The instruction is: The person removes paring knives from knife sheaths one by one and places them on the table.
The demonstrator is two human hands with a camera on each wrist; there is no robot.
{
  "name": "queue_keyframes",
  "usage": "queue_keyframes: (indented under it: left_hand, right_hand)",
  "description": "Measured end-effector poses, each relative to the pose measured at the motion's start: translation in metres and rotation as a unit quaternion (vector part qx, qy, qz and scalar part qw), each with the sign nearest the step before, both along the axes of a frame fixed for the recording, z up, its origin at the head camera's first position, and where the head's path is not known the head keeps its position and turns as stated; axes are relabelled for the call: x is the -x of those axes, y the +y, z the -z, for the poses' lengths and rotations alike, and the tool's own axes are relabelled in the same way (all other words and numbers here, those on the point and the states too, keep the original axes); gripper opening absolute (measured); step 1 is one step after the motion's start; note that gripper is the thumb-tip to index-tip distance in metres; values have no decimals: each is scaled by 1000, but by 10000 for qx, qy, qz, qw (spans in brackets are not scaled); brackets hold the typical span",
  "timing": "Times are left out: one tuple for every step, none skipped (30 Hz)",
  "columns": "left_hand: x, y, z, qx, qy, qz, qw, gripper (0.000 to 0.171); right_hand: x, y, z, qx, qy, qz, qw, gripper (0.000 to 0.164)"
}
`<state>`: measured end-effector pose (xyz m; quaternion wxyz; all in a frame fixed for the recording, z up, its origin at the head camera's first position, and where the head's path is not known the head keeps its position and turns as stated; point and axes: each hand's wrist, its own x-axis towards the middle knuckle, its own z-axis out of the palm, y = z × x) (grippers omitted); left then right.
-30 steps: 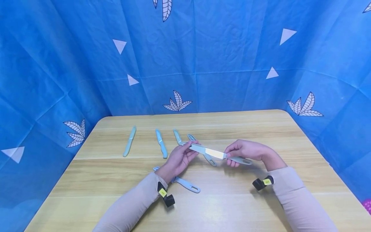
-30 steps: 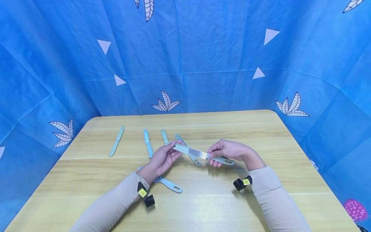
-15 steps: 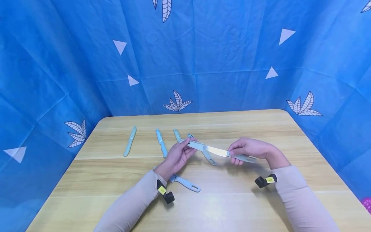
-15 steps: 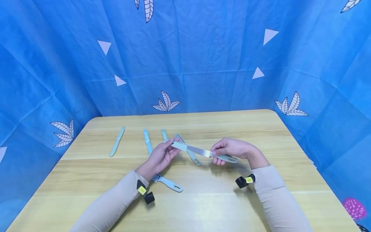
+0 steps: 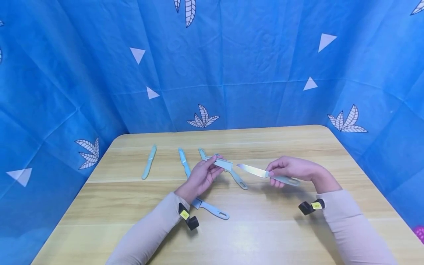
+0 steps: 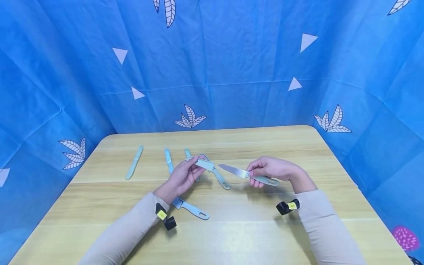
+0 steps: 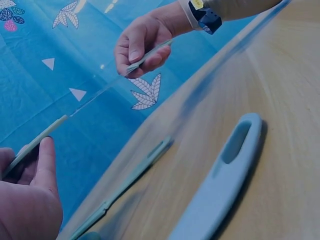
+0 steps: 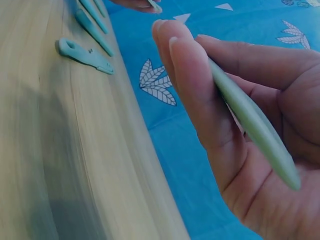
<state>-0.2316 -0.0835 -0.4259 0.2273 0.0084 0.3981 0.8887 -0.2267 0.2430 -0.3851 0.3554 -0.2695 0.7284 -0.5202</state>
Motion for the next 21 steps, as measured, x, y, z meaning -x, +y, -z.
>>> queue_keyframes:
  left_hand:
    - [1,1,-1,53,4,-5,10000,42]
    - [1,1,-1,108,6,-10,9999,41]
    - [2,2,-2,149,-3,-9,9999,39]
    - [3,2,-3,189,-4,2,9998,38]
    - [3,3,-3,224,2,21,9997,37]
    - [4,3,-4,258,12,51,9997,37]
    - [4,4,-4,291,24,71,9995,36]
    - [5,4,-5,315,35,92,9995,36]
    - [5,4,-5,338,31,110,9994,37]
    - [6,5,-6,360,27,135,9993,37]
    - [6,5,-6,390,42,176,9991,39]
    - [7,6,-7,425,55,243,9988,42]
    - [7,7,-7,462,50,319,9984,43]
    - [8,7,-8,498,57,413,9979,45]
    - [9,8,-8,531,67,511,9973,47]
    - [9,9,-9,578,83,601,9965,47]
    - [10,10,-9,618,99,683,9957,47]
    - [11,11,-10,650,75,736,9951,46]
    - [12,12,-11,673,45,768,9948,44]
    - [13,14,-12,702,37,785,9944,43]
    - [14,15,-12,731,21,783,9942,41]
  right_hand:
    - [0,1,-1,-1,-10,10,10000,24]
    - [0,1,-2,21,8,11,10000,24]
    - [0,2,-2,16,17,28,10000,24]
    - [0,2,-3,12,25,57,10000,24]
    - [0,3,-3,10,34,86,10000,24]
    - [0,3,-3,8,22,122,9999,24]
    - [0,4,-3,-5,22,154,9999,24]
    - [0,4,-4,-6,33,177,9998,24]
    - [0,5,-4,-21,18,217,9998,24]
    - [0,5,-4,-20,19,245,9997,24]
    - [0,6,-4,-21,15,271,9996,24]
    - [0,7,-4,-40,16,310,9995,24]
    - [0,7,-4,-54,30,353,9994,24]
    - [0,7,-4,-58,7,408,9992,24]
    - [1,8,-4,-72,-1,471,9989,24]
    - [1,8,-5,-97,4,534,9985,25]
    - [1,9,-5,-123,10,606,9981,25]
    - [1,9,-6,-135,-5,698,9975,26]
    - [1,9,-6,-133,-25,787,9968,26]
    - [2,10,-7,-138,-30,878,9960,27]
    - [2,10,-8,-147,-10,961,9953,27]
